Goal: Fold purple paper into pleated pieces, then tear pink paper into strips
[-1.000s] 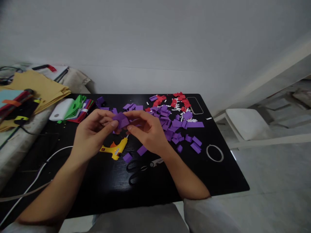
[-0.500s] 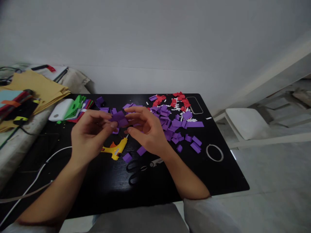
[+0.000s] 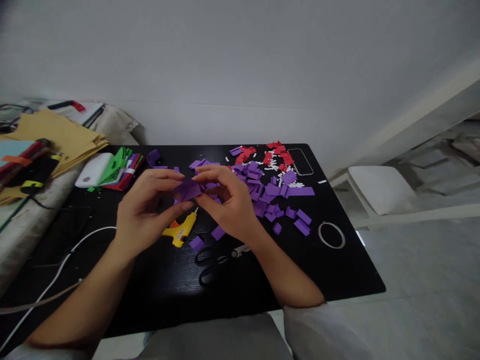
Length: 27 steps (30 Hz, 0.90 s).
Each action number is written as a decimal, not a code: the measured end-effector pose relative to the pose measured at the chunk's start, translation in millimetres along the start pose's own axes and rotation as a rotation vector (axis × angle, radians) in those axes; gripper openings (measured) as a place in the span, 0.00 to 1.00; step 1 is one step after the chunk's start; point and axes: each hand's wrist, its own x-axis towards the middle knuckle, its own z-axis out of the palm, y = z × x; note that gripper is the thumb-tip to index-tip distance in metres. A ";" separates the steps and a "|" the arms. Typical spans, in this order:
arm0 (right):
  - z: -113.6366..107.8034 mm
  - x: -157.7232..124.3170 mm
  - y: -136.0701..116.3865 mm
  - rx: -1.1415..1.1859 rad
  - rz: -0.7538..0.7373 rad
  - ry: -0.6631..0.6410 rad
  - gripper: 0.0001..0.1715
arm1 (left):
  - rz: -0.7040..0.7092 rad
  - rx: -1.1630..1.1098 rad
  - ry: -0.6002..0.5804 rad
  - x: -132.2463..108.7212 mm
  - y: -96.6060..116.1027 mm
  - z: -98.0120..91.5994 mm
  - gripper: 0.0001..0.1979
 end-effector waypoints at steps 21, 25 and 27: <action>-8.9 8.9 1.6 0.240 0.240 -0.184 0.14 | 0.051 0.026 0.020 2.2 0.9 -4.7 0.06; -13.6 15.5 9.3 0.535 0.619 -0.343 0.20 | 0.075 0.047 -0.046 3.4 -0.7 -7.6 0.07; -14.3 16.3 12.1 0.565 0.704 -0.388 0.19 | 0.080 0.065 -0.084 4.0 -0.4 -8.9 0.07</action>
